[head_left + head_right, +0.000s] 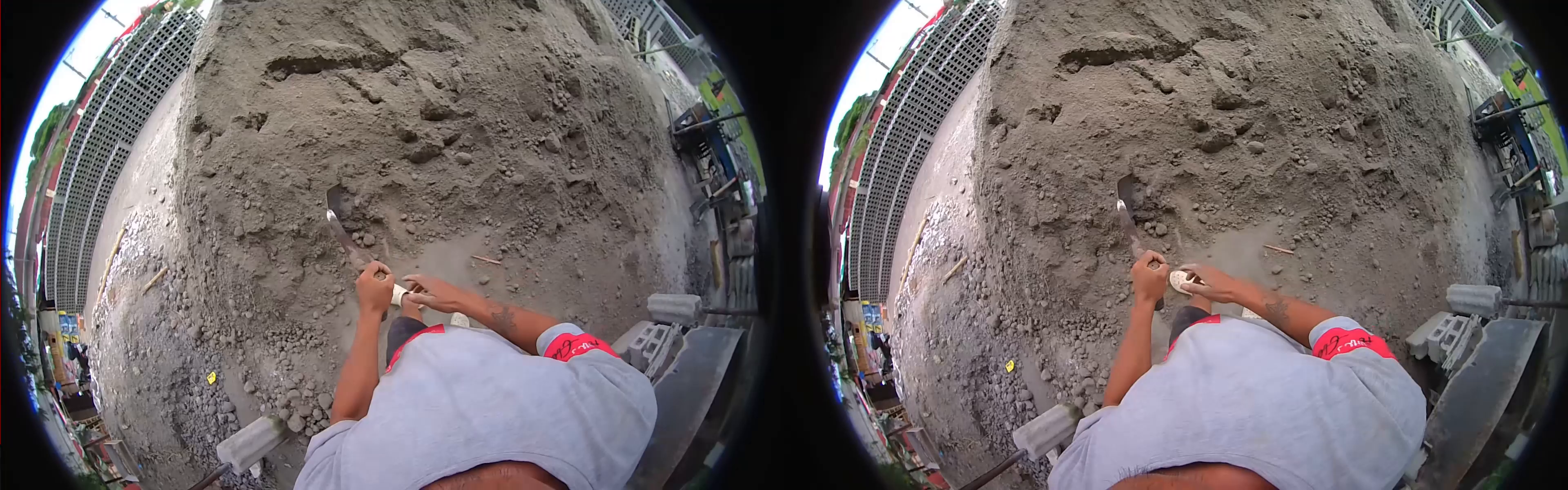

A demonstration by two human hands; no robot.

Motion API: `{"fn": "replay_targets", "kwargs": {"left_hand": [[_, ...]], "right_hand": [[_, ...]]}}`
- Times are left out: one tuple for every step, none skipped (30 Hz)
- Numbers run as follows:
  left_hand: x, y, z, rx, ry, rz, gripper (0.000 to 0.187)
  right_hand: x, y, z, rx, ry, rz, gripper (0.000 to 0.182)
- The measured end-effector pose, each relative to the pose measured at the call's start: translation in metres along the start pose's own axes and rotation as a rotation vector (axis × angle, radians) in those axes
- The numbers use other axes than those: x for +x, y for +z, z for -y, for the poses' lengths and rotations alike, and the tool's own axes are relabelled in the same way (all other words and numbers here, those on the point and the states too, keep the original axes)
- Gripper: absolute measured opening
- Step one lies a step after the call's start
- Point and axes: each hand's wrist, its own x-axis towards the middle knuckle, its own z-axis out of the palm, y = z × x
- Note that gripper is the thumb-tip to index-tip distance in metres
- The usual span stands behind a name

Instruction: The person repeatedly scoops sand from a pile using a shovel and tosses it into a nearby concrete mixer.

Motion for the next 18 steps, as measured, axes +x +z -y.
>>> {"fn": "replay_targets", "kwargs": {"left_hand": [[-0.001, 0.003, 0.0, 0.011, -0.04, -0.002, 0.011], [-0.003, 0.008, 0.0, 0.007, 0.185, -0.055, 0.004], [-0.005, 0.006, -0.016, 0.012, 0.202, -0.038, 0.004], [-0.01, 0.0, -0.043, -0.141, 0.07, 0.041, 0.003], [-0.016, -0.001, -0.065, -0.289, -0.066, 0.119, 0.003], [-0.02, 0.002, -0.076, -0.315, -0.066, 0.148, 0.005], [-0.027, 0.006, -0.094, -0.308, -0.052, 0.157, 0.005], [-0.039, 0.013, -0.111, -0.353, -0.076, 0.193, 0.005], [-0.051, 0.018, -0.128, -0.396, -0.105, 0.231, 0.006], [-0.059, 0.023, -0.143, -0.434, -0.11, 0.267, 0.008], [-0.066, 0.025, -0.158, -0.427, -0.116, 0.277, 0.008], [-0.071, 0.026, -0.173, -0.466, -0.128, 0.302, 0.009], [-0.075, 0.028, -0.188, -0.506, -0.136, 0.325, 0.01], [-0.079, 0.028, -0.2, -0.547, -0.119, 0.365, 0.011], [-0.084, 0.027, -0.213, -0.545, -0.12, 0.369, 0.011], [-0.089, 0.026, -0.225, -0.601, -0.123, 0.379, 0.011], [-0.088, 0.027, -0.232, -0.656, -0.122, 0.389, 0.012], [-0.079, 0.026, -0.229, -0.737, -0.114, 0.347, 0.013]], "right_hand": [[-0.024, 0.0, -0.009, 0.214, 0.246, -0.043, 0.066], [-0.044, -0.001, -0.018, 0.225, 0.238, -0.072, 0.066], [-0.062, -0.003, -0.032, 0.225, 0.31, -0.088, 0.062], [-0.078, -0.005, -0.045, 0.223, 0.386, -0.097, 0.061], [-0.087, -0.007, -0.06, 0.227, 0.385, -0.111, 0.061], [-0.087, -0.012, -0.074, 0.225, 0.392, -0.091, 0.064], [-0.089, -0.019, -0.078, 0.223, 0.4, -0.07, 0.068], [-0.089, -0.023, -0.082, 0.23, 0.397, -0.08, 0.068], [-0.081, -0.027, -0.078, 0.34, 0.489, -0.088, 0.072], [-0.073, -0.03, -0.072, 0.453, 0.584, -0.094, 0.077], [-0.067, -0.033, -0.063, 0.576, 0.624, -0.077, 0.08], [-0.061, -0.035, -0.053, 0.697, 0.662, -0.059, 0.084], [-0.054, -0.036, -0.047, 0.918, 0.697, -0.019, 0.082], [-0.045, -0.04, -0.042, 1.137, 0.724, 0.022, 0.08], [-0.031, -0.041, -0.046, 1.14, 0.724, 0.018, 0.08], [-0.014, -0.044, -0.054, 1.488, 0.595, -0.17, 0.076], [0.001, -0.052, -0.064, 1.82, 0.433, -0.366, 0.072], [-0.001, -0.074, -0.054, 1.909, 0.41, -0.358, 0.062]]}}
